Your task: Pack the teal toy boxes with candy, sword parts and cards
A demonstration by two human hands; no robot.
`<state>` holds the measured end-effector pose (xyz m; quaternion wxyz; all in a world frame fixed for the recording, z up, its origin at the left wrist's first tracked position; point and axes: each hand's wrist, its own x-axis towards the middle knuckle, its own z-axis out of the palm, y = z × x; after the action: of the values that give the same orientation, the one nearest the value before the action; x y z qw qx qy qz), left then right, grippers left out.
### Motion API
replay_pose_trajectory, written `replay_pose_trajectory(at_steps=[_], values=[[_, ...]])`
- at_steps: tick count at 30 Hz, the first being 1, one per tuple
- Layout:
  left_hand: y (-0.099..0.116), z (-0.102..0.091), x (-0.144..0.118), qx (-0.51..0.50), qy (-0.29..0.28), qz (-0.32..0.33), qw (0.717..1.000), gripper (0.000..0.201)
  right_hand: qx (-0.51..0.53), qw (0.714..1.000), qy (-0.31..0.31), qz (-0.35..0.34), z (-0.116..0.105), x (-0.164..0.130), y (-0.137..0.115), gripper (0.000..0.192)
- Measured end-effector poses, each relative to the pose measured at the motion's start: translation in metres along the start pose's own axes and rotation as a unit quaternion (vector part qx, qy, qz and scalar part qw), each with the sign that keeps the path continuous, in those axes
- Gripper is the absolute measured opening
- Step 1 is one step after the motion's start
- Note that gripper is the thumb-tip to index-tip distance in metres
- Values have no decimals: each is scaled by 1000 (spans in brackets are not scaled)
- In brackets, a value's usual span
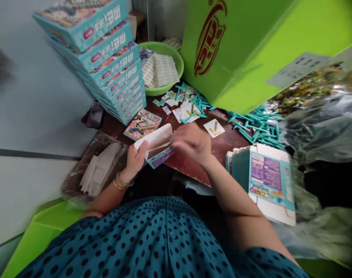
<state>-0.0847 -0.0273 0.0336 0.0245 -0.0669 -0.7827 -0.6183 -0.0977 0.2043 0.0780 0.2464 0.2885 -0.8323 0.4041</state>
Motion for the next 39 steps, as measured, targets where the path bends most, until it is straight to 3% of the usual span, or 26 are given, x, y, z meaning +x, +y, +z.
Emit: replay_pose_trajectory(at_steps=[2, 4, 8, 12, 16, 20, 26, 30, 33, 35, 37, 39], values=[[-5, -9, 1, -1, 13, -11, 1000, 54, 62, 995, 58, 59, 7, 19, 37, 28], [-7, -15, 3, 2, 17, -9, 1000, 55, 100, 986, 65, 121, 13, 38, 68, 32], [-5, -22, 2, 8, 8, 14, 1000, 49, 136, 969, 80, 189, 15, 52, 92, 39], [8, -28, -6, 10, -59, 95, 994, 38, 110, 958, 109, 241, 1, 14, 89, 39], [18, -32, -12, -4, -133, 199, 971, 32, 102, 939, 72, 321, -4, -40, 90, 37], [20, -32, -15, -2, -152, 226, 962, 30, 123, 921, 67, 364, 0, -66, 89, 31], [18, -31, -20, 3, -128, 195, 972, 31, 129, 923, 75, 354, -1, -65, 73, 22], [21, -30, -24, 1, -143, 217, 966, 31, 109, 926, 71, 353, -7, -68, 60, 22], [25, -28, -26, 15, -151, 240, 959, 30, 74, 932, 98, 341, -29, -72, 30, 20], [28, -26, -26, 29, -156, 252, 955, 30, 85, 946, 134, 284, -52, -73, -3, 18], [31, -22, -25, 43, -167, 262, 950, 30, 153, 972, 52, 171, -70, -71, -39, 22], [32, -14, -25, 61, -185, 283, 939, 29, 177, 970, -126, 109, -70, -72, -70, 30]])
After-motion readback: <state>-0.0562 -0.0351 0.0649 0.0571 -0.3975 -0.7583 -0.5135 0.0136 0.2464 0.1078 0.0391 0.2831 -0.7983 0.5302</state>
